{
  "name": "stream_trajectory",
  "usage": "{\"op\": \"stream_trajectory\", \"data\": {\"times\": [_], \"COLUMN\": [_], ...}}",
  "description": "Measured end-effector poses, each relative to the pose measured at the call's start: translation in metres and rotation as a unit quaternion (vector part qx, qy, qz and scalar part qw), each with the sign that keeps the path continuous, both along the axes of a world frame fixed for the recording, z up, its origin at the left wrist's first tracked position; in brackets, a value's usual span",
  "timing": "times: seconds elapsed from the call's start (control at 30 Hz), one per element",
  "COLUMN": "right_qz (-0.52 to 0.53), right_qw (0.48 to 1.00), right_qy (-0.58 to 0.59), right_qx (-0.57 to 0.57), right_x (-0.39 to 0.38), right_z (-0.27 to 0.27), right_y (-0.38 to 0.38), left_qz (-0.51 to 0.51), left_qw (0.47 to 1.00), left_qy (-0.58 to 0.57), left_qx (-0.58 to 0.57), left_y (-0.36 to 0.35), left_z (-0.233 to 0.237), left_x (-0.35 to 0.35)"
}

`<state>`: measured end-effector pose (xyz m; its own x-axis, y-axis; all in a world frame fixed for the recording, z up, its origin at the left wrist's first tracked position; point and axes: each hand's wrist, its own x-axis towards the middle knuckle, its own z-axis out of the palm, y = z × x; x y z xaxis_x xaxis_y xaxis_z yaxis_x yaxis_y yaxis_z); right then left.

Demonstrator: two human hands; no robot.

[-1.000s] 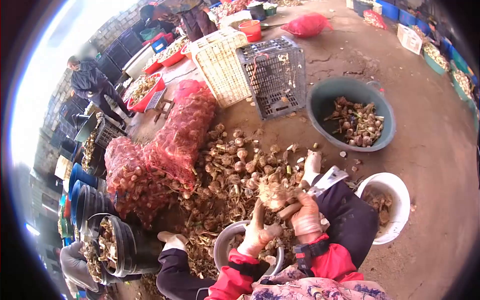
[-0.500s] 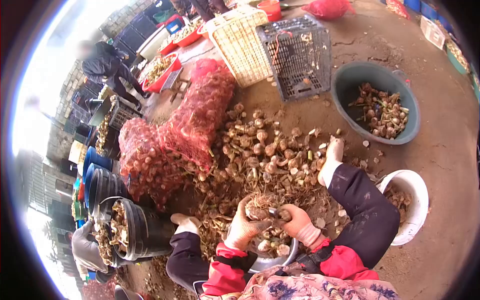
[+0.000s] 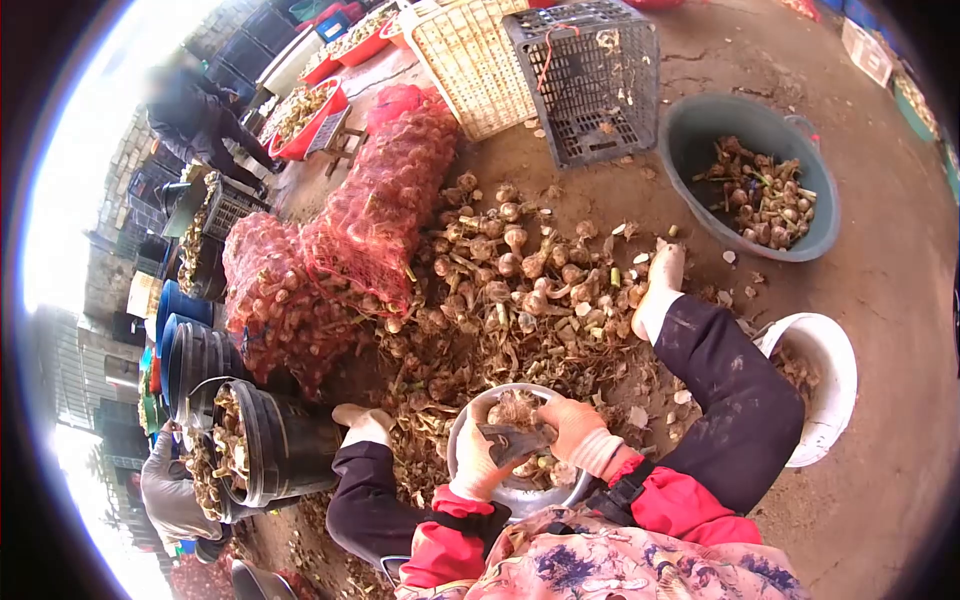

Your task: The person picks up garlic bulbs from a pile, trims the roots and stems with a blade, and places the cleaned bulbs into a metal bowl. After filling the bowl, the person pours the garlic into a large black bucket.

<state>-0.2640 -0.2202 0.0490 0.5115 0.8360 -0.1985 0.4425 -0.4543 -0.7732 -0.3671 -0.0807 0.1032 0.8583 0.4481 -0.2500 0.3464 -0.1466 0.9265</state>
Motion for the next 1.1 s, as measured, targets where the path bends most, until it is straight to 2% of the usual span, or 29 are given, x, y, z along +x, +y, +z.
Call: {"op": "stream_trajectory", "data": {"times": [0.03,0.07,0.1,0.13,0.17,0.2,0.27,0.3,0.33,0.4,0.43,0.5,0.53,0.6,0.67,0.7,0.73,0.77,0.8,0.83,0.87,0.93,0.97,1.0,1.03,1.07,1.1], "right_qz": [-0.052,-0.103,-0.192,-0.277,-0.366,-0.455,-0.402,-0.377,-0.364,-0.286,-0.239,-0.166,-0.152,-0.113,-0.113,-0.119,-0.123,-0.115,-0.123,-0.221,-0.311,-0.421,-0.466,-0.451,-0.497,-0.537,-0.523], "right_qw": [0.998,0.991,0.969,0.939,0.898,0.862,0.890,0.904,0.881,0.885,0.901,0.929,0.933,0.948,0.945,0.930,0.913,0.912,0.922,0.878,0.822,0.773,0.785,0.814,0.750,0.676,0.671], "right_qy": [0.034,0.069,0.154,0.192,0.227,0.208,0.184,0.153,0.217,0.264,0.261,0.259,0.227,0.221,0.225,0.260,0.296,0.354,0.345,0.401,0.452,0.474,0.394,0.349,0.402,0.449,0.460], "right_qx": [0.027,0.054,-0.023,-0.062,-0.092,-0.080,0.112,0.131,0.210,0.257,0.253,0.204,0.235,0.199,0.208,0.230,0.252,0.171,0.125,0.142,0.154,0.029,0.107,0.107,0.171,0.232,0.252], "right_x": [-0.002,-0.003,0.013,0.022,0.031,0.036,0.039,0.035,0.024,0.000,-0.011,-0.031,-0.039,-0.040,-0.037,-0.035,-0.035,-0.031,-0.033,-0.043,-0.047,-0.019,-0.013,-0.008,0.000,0.009,0.008], "right_z": [-0.007,-0.020,-0.045,-0.098,-0.150,-0.196,-0.134,-0.084,-0.082,-0.023,-0.019,-0.015,-0.019,-0.016,-0.013,-0.013,-0.013,-0.042,-0.070,-0.107,-0.129,-0.108,-0.117,-0.138,-0.128,-0.117,-0.134], "right_y": [-0.002,-0.007,-0.018,-0.028,-0.039,-0.035,-0.014,-0.006,0.002,-0.001,-0.003,-0.008,-0.005,-0.001,0.002,0.002,0.003,0.005,-0.006,-0.014,-0.015,-0.009,-0.005,0.000,-0.003,-0.005,-0.007], "left_qz": [0.030,0.031,-0.035,-0.100,-0.054,0.056,0.139,0.112,0.153,0.176,0.175,0.170,0.172,0.177,0.183,0.161,0.164,0.137,0.107,0.063,0.105,0.119,0.100,0.081,0.020,-0.042,-0.078], "left_qw": [0.996,0.996,0.991,0.948,0.970,0.990,0.976,0.977,0.957,0.904,0.899,0.854,0.839,0.836,0.840,0.820,0.819,0.802,0.784,0.800,0.829,0.863,0.859,0.855,0.923,0.954,0.968], "left_qy": [0.069,0.070,0.003,-0.060,-0.080,-0.111,-0.113,-0.132,-0.161,-0.240,-0.275,-0.300,-0.310,-0.303,-0.294,-0.294,-0.294,-0.318,-0.343,-0.323,-0.268,-0.099,-0.090,-0.082,0.044,0.169,0.226], "left_qx": [-0.049,-0.048,0.125,0.296,0.224,0.066,-0.123,-0.121,-0.187,-0.306,-0.293,-0.389,-0.414,-0.421,-0.418,-0.464,-0.464,-0.486,-0.507,-0.502,-0.480,-0.481,-0.494,-0.505,-0.382,-0.244,-0.075], "left_y": [-0.002,-0.008,-0.020,-0.029,-0.032,-0.023,-0.009,0.009,0.006,0.012,0.017,0.011,0.006,-0.001,-0.010,-0.003,-0.008,-0.015,-0.018,-0.014,-0.015,-0.005,-0.002,0.001,0.016,0.030,0.044], "left_z": [0.008,0.017,0.040,0.056,0.062,0.034,0.038,0.016,0.021,0.019,0.015,0.018,0.019,0.019,0.023,0.004,0.015,0.029,0.037,0.033,0.035,0.004,-0.013,-0.029,-0.056,-0.083,-0.077], "left_x": [-0.006,-0.011,-0.008,-0.011,-0.017,-0.027,-0.027,-0.038,-0.035,-0.034,-0.031,-0.030,-0.026,-0.022,-0.015,-0.018,-0.014,-0.011,-0.005,-0.003,-0.006,-0.012,-0.019,-0.026,-0.038,-0.049,-0.028]}}
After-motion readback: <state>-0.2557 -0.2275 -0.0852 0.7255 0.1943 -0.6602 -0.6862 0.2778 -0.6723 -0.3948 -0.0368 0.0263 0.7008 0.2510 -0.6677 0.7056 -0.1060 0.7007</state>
